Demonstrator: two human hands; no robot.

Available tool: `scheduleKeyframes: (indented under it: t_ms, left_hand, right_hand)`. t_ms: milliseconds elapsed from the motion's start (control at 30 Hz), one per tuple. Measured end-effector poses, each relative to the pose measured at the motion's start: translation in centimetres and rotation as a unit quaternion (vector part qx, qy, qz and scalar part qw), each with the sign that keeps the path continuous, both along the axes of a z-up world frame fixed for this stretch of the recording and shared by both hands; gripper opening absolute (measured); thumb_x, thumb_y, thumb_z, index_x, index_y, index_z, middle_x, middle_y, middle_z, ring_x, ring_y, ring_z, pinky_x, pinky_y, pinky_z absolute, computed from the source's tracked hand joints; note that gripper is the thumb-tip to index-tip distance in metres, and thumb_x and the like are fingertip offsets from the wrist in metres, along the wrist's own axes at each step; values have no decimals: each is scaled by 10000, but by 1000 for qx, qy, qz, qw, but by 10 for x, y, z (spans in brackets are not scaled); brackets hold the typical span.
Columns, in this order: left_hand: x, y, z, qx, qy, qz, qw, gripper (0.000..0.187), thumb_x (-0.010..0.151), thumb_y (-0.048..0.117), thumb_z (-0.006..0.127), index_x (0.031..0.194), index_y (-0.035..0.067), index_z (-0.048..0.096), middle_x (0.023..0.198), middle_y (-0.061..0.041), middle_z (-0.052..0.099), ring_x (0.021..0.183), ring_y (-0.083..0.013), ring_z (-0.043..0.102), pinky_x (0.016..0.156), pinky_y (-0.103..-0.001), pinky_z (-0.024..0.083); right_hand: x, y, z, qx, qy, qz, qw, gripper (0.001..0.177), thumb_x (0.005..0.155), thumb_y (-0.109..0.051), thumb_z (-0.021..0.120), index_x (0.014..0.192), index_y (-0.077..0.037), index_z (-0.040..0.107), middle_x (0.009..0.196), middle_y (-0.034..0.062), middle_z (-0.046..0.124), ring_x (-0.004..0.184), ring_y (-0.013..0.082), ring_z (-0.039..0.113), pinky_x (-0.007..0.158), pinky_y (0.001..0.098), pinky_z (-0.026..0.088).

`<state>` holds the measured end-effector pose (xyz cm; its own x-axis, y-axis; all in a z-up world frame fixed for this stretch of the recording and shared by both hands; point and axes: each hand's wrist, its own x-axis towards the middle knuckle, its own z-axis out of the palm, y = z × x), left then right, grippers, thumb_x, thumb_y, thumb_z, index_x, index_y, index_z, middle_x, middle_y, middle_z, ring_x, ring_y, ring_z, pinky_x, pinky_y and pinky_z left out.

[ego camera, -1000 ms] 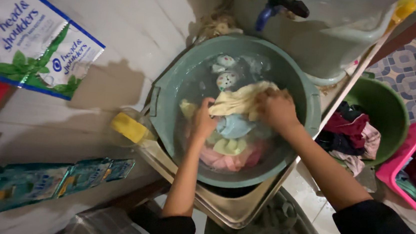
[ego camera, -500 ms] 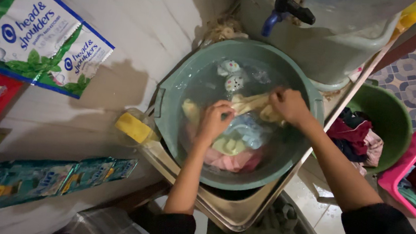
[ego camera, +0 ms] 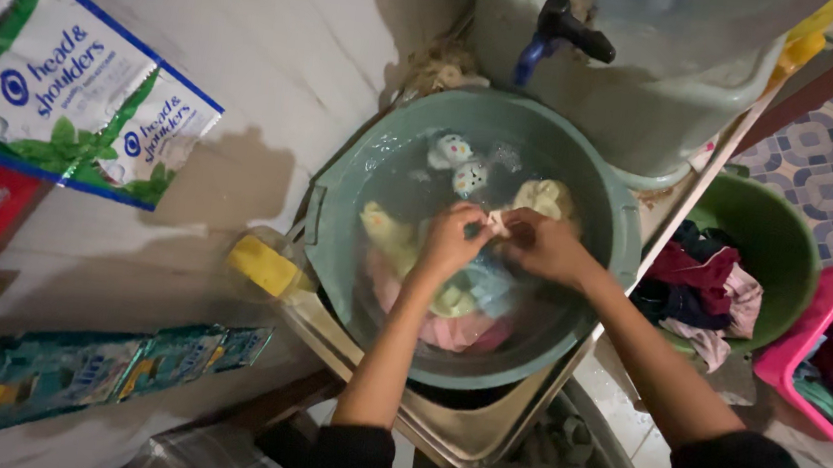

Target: The person hand-washes small clothing items in a basin of soapy water, scrubbing and rinsing each piece before placing it into a green bucket. The items include various colored garments and socks.

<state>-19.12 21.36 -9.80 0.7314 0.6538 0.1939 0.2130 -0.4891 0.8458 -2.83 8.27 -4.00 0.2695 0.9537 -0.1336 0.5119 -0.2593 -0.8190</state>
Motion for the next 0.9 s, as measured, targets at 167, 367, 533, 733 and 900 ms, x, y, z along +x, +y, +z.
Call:
scheduleKeyframes:
  t_ms: [167,367,533,733,900]
  left_hand:
    - [2,-4,10,-415,-187,-78,887,175,1034,138,751,974,-22,711,992,-130,743,907,-183,681,825,-326,544]
    - [1,-10,59,-536,-223,-60,812,298,999,230,624,1192,12,690,1130,-60,723,1040,-147,690,949,-305,552]
    - [3,-8,78,-506,-255,-46,823,307,1077,274,600,1261,31,642,1151,-74,685,1048,-174,653,943,-350,502]
    - [4,7,97,-562,-268,85,778,364,1013,336,548,1218,42,613,1091,-79,722,974,-209,709,826,-370,591]
    - [-29,28,118,-452,-303,14,839,313,965,32,671,1250,110,566,1097,11,638,1028,-143,641,874,-343,553]
  right_hand:
    - [-12,-6,8,142,295,-93,940,414,875,-79,736,1261,-17,600,1115,68,736,1005,132,722,861,286,580]
    - [-12,-11,35,213,314,-102,920,426,907,-78,750,1299,-24,590,1126,13,685,1046,100,674,924,270,575]
    - [-10,-5,47,149,288,-67,944,315,916,-55,757,1193,-18,612,1043,35,673,961,120,667,829,288,558]
    - [-3,5,34,138,493,-158,844,227,941,-53,518,1129,-165,579,1013,21,660,882,151,665,737,330,576]
    - [47,-9,53,162,335,-101,923,206,1118,-147,478,1111,-69,668,1049,73,648,906,196,610,771,342,503]
